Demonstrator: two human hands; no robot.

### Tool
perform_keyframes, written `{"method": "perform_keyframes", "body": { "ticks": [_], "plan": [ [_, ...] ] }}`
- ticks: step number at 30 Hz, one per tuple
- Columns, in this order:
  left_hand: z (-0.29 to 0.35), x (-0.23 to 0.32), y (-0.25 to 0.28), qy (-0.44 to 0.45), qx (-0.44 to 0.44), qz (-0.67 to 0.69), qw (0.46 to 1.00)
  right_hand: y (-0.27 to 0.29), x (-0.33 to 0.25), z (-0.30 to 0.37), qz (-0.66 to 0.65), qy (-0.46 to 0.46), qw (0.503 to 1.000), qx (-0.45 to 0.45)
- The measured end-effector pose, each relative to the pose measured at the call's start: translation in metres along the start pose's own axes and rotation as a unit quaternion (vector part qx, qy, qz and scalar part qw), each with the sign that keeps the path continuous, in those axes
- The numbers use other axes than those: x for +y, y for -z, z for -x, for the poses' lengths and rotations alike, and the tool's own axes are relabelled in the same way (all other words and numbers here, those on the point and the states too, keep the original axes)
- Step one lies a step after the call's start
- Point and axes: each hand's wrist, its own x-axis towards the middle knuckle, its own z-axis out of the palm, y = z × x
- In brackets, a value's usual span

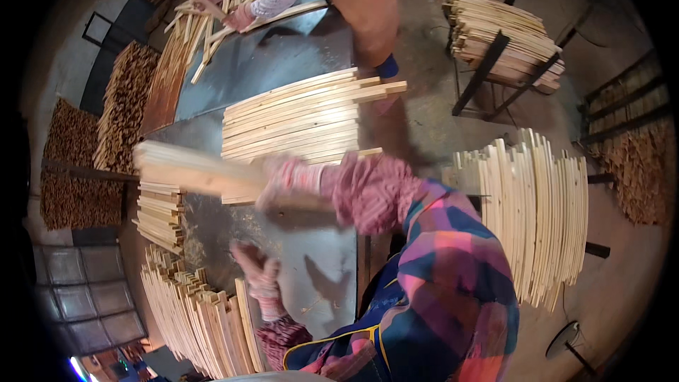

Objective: The person repeatedly picks up stacks of thin wooden planks from a metal table and places them onto a conveyor belt. The person aligns the planks before moving them and continues this cycle throughout the clip.

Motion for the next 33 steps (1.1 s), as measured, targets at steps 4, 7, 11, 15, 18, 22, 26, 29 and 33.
{"method": "perform_keyframes", "body": {
  "ticks": [4,7,11,15,18,22,26,29,33],
  "plan": [
    [0.004,0.061,0.018,-0.13,0.057,0.158,0.977,-0.103,-0.041,0.061,-0.094,0.228,0.967,0.058],
    [0.053,0.074,0.032,0.032,0.043,0.232,0.971,-0.167,-0.026,0.092,-0.097,0.247,0.964,-0.001],
    [0.127,0.03,0.031,0.159,-0.081,0.247,0.952,-0.235,0.027,0.153,0.021,0.075,0.994,-0.076],
    [0.158,0.0,0.022,0.135,-0.157,0.163,0.965,-0.276,0.059,0.204,0.08,-0.122,0.989,0.01],
    [0.154,0.018,0.015,-0.151,-0.177,-0.014,0.972,-0.259,0.085,0.263,-0.051,-0.113,0.991,0.054],
    [0.145,0.08,0.001,-0.64,-0.097,-0.165,0.745,-0.227,0.099,0.369,-0.598,0.048,0.797,-0.072],
    [0.179,0.136,-0.05,-0.714,-0.187,-0.232,0.634,-0.206,0.084,0.447,-0.52,0.033,0.851,-0.059],
    [0.226,0.159,-0.118,-0.782,-0.212,-0.136,0.57,-0.213,0.084,0.516,-0.578,0.029,0.814,-0.045],
    [0.305,0.149,-0.222,-0.725,-0.192,-0.118,0.651,-0.212,0.127,0.617,-0.645,-0.024,0.732,0.218]
  ]
}}
